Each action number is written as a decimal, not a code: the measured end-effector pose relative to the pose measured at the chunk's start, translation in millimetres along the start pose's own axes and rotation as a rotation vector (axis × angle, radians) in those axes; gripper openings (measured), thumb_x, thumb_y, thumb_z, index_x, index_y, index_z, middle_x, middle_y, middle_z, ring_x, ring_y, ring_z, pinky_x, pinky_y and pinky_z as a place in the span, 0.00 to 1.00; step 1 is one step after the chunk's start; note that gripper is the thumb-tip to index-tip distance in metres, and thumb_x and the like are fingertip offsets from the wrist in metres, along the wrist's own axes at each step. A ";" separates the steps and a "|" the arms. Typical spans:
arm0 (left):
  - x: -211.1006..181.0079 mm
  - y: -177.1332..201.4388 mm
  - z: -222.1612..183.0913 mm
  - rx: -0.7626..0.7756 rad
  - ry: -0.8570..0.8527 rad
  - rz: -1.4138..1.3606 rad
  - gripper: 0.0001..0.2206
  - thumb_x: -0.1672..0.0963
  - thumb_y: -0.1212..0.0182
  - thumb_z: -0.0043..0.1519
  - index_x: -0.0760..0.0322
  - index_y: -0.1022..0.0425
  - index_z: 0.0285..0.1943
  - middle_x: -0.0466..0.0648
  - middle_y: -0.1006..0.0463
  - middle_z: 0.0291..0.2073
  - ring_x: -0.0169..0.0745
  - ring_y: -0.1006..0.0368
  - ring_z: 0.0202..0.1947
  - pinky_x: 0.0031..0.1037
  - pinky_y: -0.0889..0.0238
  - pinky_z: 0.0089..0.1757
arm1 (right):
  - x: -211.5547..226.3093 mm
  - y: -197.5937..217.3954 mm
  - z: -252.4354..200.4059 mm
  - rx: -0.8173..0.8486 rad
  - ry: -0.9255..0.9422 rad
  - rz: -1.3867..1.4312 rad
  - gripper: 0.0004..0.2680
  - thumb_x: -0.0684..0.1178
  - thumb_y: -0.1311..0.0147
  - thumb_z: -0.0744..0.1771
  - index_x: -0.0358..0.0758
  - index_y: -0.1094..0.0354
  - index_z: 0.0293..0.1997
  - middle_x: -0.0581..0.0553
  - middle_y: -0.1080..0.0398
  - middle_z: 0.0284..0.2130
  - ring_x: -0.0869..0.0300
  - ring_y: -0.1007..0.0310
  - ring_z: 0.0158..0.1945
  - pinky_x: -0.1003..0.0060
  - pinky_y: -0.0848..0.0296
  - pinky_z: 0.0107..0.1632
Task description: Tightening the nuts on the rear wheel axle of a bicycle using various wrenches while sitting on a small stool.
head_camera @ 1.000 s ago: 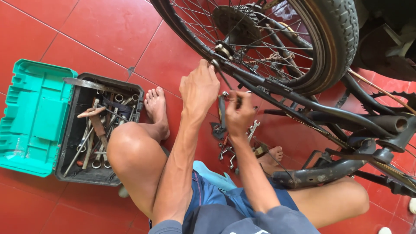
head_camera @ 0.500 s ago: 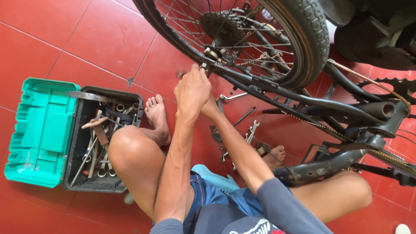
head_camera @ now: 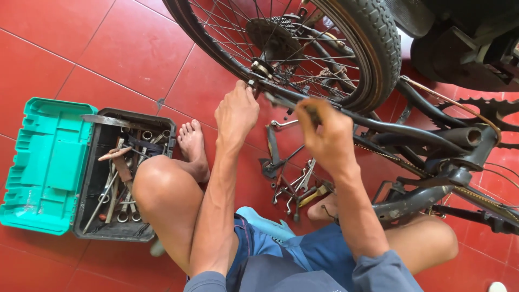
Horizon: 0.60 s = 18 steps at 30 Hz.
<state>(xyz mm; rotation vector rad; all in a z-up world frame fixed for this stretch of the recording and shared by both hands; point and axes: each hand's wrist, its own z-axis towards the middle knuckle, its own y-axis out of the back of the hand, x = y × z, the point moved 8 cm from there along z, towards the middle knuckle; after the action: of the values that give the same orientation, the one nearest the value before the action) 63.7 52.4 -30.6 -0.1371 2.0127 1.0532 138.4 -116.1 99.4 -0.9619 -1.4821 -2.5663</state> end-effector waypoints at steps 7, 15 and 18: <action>0.4 2.5 -1.4 0.016 0.022 -0.019 0.16 0.52 0.60 0.69 0.60 0.28 0.54 0.61 0.18 0.42 0.72 0.21 0.47 0.60 0.33 0.49 | 9.8 -16.3 34.4 -0.133 0.068 0.094 0.01 0.44 0.39 0.69 0.44 0.25 0.44 0.47 0.24 0.25 0.54 0.22 0.27 0.66 0.26 0.31; 4.6 -2.5 3.3 0.030 0.014 -0.036 0.17 0.52 0.61 0.68 0.61 0.30 0.58 0.63 0.19 0.44 0.73 0.22 0.48 0.62 0.33 0.51 | 15.3 -26.6 45.0 -0.106 0.104 0.058 0.02 0.42 0.39 0.69 0.42 0.26 0.44 0.41 0.26 0.25 0.45 0.23 0.28 0.56 0.27 0.32; 4.3 -1.4 -0.1 0.035 0.017 -0.060 0.17 0.52 0.60 0.67 0.61 0.29 0.57 0.64 0.19 0.44 0.74 0.22 0.48 0.63 0.33 0.50 | 16.1 -23.6 48.3 -0.073 0.073 0.090 0.01 0.43 0.41 0.71 0.42 0.28 0.45 0.43 0.27 0.25 0.50 0.25 0.28 0.58 0.29 0.33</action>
<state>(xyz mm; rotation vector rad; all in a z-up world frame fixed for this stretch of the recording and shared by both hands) 61.4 52.5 -34.5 -0.1876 2.0287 0.9815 142.0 -60.6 106.7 -0.9101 -1.3057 -2.5779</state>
